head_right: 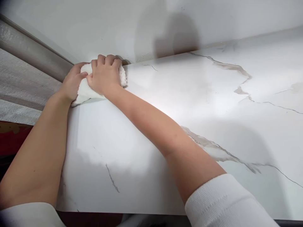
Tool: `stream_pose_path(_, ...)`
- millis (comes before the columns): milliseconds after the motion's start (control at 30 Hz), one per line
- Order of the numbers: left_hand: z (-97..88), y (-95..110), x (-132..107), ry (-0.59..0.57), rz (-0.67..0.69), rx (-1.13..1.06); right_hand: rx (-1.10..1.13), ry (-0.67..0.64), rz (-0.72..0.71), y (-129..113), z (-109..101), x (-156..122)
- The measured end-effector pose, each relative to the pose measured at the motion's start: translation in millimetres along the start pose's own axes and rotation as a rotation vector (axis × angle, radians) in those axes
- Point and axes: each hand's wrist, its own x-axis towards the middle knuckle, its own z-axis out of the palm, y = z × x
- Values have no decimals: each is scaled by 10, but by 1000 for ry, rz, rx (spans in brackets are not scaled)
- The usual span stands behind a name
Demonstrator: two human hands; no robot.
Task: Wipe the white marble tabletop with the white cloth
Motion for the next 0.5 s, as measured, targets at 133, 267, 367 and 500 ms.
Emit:
stream_pose_path(133,-21,-35,-44,19,-27,5,41,7,-28,-14,19,2)
stream_pose_path(267,-10,-20,-102,13,-25,34,1,-20,-96,25,-35,-101)
stream_pose_path(367,-15,13,-249,18,-15,72,22,7,-117,17,-51,-214)
stream_pose_path(500,-55,26,-591,15,23,109,-11,-18,-145,-63,-113,-466)
